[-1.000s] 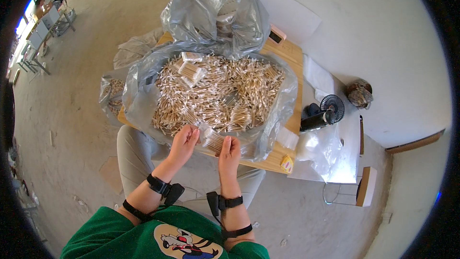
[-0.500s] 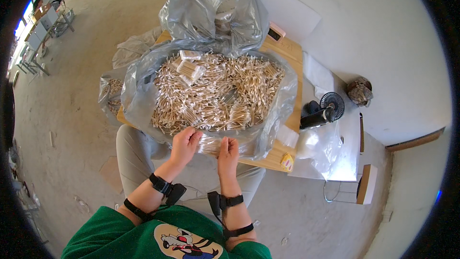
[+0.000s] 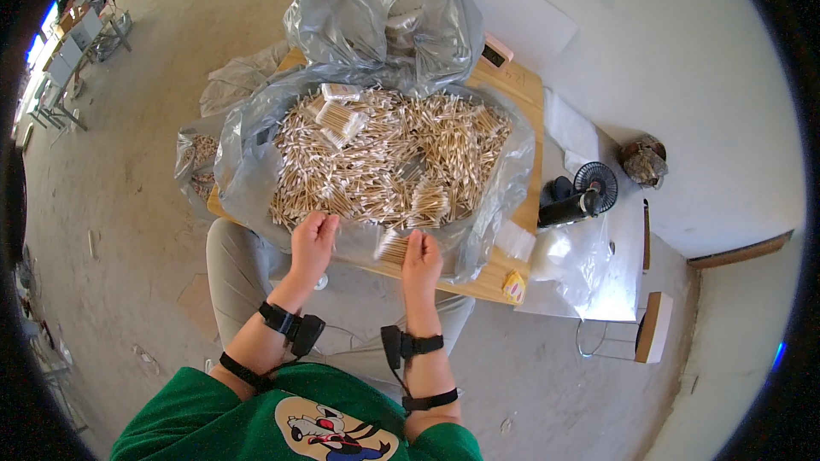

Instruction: The person sorts cotton swabs from a large plastic-lined bag, places them into small plastic bags, and stacks the filled bags into cardboard boxes by hand.

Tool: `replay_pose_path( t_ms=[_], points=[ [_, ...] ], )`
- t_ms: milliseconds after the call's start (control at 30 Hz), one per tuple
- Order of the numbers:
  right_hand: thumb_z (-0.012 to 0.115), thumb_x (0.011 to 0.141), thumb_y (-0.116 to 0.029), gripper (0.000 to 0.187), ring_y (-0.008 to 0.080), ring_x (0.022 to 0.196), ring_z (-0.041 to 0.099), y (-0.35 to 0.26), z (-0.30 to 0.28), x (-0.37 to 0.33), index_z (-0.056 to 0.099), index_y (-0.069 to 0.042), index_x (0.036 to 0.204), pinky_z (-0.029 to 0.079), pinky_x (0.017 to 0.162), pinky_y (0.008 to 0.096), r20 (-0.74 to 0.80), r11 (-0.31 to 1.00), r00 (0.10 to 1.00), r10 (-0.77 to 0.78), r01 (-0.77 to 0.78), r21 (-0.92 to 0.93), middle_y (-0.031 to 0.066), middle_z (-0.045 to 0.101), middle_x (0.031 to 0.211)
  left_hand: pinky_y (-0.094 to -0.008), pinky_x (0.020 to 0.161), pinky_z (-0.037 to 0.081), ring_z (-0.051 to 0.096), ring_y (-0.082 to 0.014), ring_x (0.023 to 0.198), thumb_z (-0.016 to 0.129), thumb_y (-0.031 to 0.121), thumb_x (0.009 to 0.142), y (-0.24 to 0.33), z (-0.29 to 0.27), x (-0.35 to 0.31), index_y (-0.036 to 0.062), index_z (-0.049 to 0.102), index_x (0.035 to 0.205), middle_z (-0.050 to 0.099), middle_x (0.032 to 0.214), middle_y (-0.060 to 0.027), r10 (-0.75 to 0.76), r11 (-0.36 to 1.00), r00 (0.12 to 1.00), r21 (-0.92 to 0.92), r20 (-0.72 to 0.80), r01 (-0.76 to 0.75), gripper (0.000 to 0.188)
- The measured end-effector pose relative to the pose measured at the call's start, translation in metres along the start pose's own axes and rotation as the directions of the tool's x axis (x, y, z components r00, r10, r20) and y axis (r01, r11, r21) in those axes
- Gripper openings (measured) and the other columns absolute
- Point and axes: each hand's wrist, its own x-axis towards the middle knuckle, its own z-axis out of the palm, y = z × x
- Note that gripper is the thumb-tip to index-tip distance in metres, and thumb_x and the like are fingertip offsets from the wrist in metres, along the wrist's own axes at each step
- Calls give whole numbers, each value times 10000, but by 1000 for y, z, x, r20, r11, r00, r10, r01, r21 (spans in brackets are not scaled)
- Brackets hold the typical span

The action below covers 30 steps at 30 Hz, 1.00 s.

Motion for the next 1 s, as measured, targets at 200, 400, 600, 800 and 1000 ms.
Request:
replay_pose_path(
  t_ms=[200,400,600,800,1000],
  points=[
    [500,967,-279,292,62,633,433,-4,-11,41,571,-32,827,374,571,230,17,953,953,301,-301,-20,-23,508,677,-320,491,366,405,-191,505,619,191,890,-15,-13,19,9,473,702,462,572,-105,-46,998,997,26,-68,48,301],
    [600,900,-155,196,88,710,454,7,-8,78,617,14,996,400,627,240,-76,975,986,147,-132,180,23,582,837,-316,499,363,383,-167,520,610,190,897,-14,-10,13,6,469,701,439,574,-92,-49,999,996,8,-74,50,304],
    [583,786,30,181,218,871,595,13,-6,81,680,-18,931,480,776,299,-8,987,996,-88,86,-139,97,604,977,-306,494,355,376,-152,521,607,193,901,-18,-9,11,8,465,697,442,582,-83,-86,996,995,-25,-51,85,309],
    [530,727,93,289,273,984,576,5,-6,74,691,-37,929,470,839,335,54,965,991,-121,130,-227,104,585,1032,-251,454,339,416,-70,483,564,213,932,-19,-9,9,42,493,697,436,533,10,-31,998,999,46,-42,32,300],
    [537,717,75,300,324,997,545,4,-11,71,658,-66,953,433,871,388,70,920,983,-170,184,-346,114,587,1023,-251,454,338,414,-68,486,569,210,929,-16,-10,6,41,488,692,439,542,9,-14,1000,999,6,-51,14,303]
  ],
)
